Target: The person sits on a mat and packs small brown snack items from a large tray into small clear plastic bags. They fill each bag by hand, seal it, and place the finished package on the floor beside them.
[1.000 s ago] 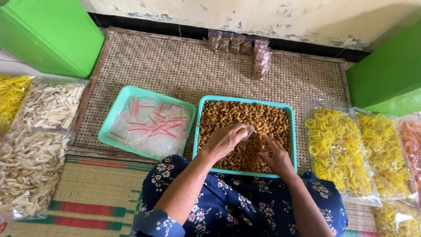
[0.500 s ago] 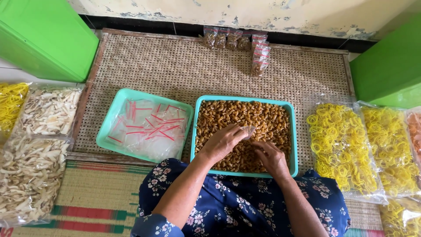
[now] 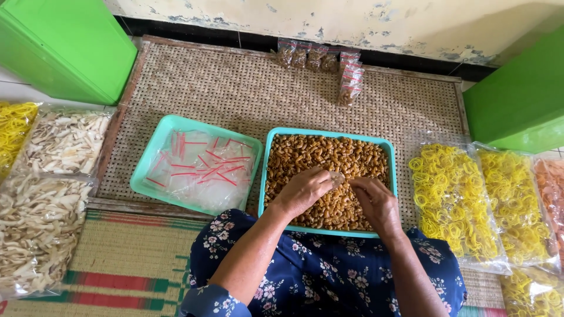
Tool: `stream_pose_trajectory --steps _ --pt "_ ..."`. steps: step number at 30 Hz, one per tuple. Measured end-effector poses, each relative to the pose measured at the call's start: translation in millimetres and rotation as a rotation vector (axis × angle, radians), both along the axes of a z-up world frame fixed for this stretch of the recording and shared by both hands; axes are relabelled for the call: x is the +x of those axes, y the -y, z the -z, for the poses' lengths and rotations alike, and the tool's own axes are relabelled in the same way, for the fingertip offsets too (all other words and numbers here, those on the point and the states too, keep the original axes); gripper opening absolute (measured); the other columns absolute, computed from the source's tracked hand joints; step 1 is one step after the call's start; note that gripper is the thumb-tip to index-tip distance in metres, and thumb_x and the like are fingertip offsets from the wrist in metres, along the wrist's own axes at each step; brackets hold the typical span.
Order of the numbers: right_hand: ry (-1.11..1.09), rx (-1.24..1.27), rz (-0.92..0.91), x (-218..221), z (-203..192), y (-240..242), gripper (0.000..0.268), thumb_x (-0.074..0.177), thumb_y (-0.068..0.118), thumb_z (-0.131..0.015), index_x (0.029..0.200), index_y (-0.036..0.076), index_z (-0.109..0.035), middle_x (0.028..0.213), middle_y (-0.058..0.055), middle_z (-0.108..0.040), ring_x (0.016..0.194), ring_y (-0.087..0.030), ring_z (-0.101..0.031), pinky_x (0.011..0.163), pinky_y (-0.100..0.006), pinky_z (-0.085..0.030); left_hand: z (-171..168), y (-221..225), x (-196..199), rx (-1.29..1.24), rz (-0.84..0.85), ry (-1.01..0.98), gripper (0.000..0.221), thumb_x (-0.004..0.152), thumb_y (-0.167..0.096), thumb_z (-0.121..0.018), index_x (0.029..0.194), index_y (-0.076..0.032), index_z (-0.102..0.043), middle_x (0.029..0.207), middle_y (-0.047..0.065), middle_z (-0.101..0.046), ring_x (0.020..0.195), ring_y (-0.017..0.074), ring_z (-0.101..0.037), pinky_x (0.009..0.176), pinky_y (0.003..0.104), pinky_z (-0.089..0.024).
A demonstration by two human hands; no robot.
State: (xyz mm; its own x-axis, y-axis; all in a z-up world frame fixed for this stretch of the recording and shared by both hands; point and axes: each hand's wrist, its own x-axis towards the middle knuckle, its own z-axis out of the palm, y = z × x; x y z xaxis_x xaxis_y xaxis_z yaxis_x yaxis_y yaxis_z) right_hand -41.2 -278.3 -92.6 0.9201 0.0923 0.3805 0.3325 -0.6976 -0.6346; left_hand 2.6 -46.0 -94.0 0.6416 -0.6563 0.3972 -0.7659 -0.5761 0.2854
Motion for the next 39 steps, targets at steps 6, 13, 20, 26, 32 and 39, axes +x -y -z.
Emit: stream_pose_trajectory --steps 6,13,20,26,32,39 --pt "0.025 -0.099 -0.149 6.0 -61.2 -41.1 0.016 0.094 0.008 -0.071 0.104 0.016 -0.080 0.100 -0.005 -0.077 0.091 -0.029 -0.076 0.076 -0.039 -0.062 -6.9 1.4 -1.5 -0.050 0.024 -0.023 0.012 0.095 -0.006 -0.067 0.099 -0.016 -0.071 0.097 0.003 -0.069 0.094 0.0148 -0.068 0.083 0.022 -0.061" --pt "0.007 -0.259 -0.208 5.6 -98.0 -66.6 0.016 0.097 0.003 -0.065 0.104 0.009 -0.078 0.098 -0.011 -0.076 0.090 -0.031 -0.077 0.076 -0.039 -0.063 -17.3 -4.5 -0.5 0.091 -0.005 0.062 0.014 0.092 -0.007 -0.072 0.099 -0.019 -0.072 0.094 0.002 -0.075 0.084 0.0092 -0.070 0.081 0.017 -0.058" --pt "-0.048 -0.315 -0.196 13.6 -75.4 -51.4 0.019 0.096 0.006 -0.067 0.112 0.014 -0.075 0.102 -0.008 -0.075 0.096 -0.027 -0.075 0.078 -0.038 -0.062 -25.0 -5.9 -2.2 -0.007 0.003 -0.012 0.014 0.092 -0.002 -0.070 0.102 -0.011 -0.072 0.089 0.008 -0.073 0.083 0.0127 -0.071 0.077 0.018 -0.060" --pt "-0.034 -0.369 -0.244 13.9 -80.1 -45.8 0.021 0.092 0.010 -0.072 0.112 0.013 -0.073 0.112 -0.008 -0.073 0.106 -0.031 -0.071 0.082 -0.043 -0.061 -20.2 -5.3 5.3 -0.085 0.007 -0.159 0.015 0.092 0.004 -0.066 0.103 -0.006 -0.070 0.092 0.013 -0.072 0.083 0.0167 -0.071 0.074 0.020 -0.061" --pt "-0.059 -0.617 -0.187 24.3 -42.3 -19.8 0.011 0.092 0.024 -0.071 0.102 0.026 -0.074 0.122 0.004 -0.069 0.113 -0.028 -0.068 0.084 -0.041 -0.058 -15.0 3.0 3.7 -0.057 0.068 -0.159 0.015 0.094 0.002 -0.062 0.105 -0.006 -0.069 0.094 0.013 -0.071 0.085 0.0190 -0.071 0.079 0.027 -0.059" --pt "-0.233 -0.109 -0.190 20.9 -35.4 -18.8 0.030 0.096 0.009 -0.067 0.124 0.016 -0.072 0.129 -0.011 -0.070 0.097 -0.031 -0.076 0.081 -0.043 -0.064 -36.8 -12.6 -1.2 0.014 0.020 -0.145 0.022 0.099 0.002 -0.056 0.112 -0.011 -0.066 0.101 0.012 -0.069 0.092 0.0205 -0.072 0.080 0.026 -0.061"
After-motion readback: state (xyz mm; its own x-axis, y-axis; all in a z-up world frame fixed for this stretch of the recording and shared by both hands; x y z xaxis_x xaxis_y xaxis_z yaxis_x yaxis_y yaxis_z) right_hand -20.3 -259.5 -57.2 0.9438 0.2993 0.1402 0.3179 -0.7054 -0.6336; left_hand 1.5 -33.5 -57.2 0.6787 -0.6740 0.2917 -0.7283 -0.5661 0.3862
